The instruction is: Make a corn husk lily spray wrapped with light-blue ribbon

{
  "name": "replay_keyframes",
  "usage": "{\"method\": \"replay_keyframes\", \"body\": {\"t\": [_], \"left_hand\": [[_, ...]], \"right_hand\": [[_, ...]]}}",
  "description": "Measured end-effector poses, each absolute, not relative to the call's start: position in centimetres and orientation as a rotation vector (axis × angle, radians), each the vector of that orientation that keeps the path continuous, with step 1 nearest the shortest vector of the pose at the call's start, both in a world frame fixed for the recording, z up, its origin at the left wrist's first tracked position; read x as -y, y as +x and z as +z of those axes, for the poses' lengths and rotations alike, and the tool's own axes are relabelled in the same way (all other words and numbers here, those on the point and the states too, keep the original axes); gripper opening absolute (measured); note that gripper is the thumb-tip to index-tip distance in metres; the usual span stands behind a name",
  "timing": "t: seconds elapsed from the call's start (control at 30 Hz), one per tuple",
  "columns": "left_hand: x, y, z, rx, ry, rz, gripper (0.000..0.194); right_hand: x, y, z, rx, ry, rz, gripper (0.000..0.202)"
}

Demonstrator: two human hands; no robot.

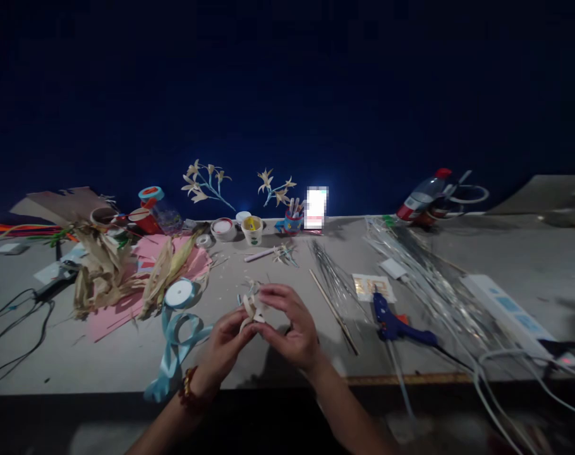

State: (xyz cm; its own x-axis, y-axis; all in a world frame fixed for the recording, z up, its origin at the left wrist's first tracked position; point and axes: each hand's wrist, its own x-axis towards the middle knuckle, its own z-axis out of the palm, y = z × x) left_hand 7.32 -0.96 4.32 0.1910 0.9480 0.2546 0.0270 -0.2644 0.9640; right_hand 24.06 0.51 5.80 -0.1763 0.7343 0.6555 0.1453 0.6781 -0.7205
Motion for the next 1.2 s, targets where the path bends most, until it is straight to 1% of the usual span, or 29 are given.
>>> {"method": "replay_keyframes", "body": {"t": [0.07, 0.1, 0.2, 0.37, 0.57, 0.93, 1.1, 1.2], "left_hand": [[1.1, 7.2, 4.2, -0.992, 1.551, 1.285, 0.008], [1.2, 7.2, 4.2, -0.994, 1.586, 1.305, 0.007], [1.4, 7.1, 4.8, -0.997, 1.721, 1.345, 0.004], [1.7, 7.3, 5.7, -1.016, 1.913, 1.381, 0.007], [2.2, 7.3, 5.9, -1.068, 2.02, 1.381, 0.01], [2.0, 7.2, 5.4, -1.072, 2.12, 1.376, 0.013], [1.7, 7.1, 4.8, -1.145, 2.118, 1.347, 0.014], [1.6, 7.1, 4.6, -1.135, 2.08, 1.344, 0.014]], "right_hand": [[0.1, 24.4, 6.2, 1.701, -0.773, 0.472, 0.054], [0.4, 24.5, 6.5, 1.722, -0.773, 0.402, 0.054], [1.1, 24.4, 7.3, 1.834, -0.702, 0.225, 0.047], [1.3, 24.1, 8.0, 1.918, -0.696, 0.047, 0.034], [1.3, 24.3, 7.8, 1.912, -0.703, -0.014, 0.027], [1.2, 25.3, 8.2, 1.986, -0.698, -0.141, 0.028], [2.0, 26.2, 8.2, 1.83, -0.729, -0.256, 0.032], [1.8, 26.0, 8.6, 1.784, -0.78, -0.138, 0.028]]}}
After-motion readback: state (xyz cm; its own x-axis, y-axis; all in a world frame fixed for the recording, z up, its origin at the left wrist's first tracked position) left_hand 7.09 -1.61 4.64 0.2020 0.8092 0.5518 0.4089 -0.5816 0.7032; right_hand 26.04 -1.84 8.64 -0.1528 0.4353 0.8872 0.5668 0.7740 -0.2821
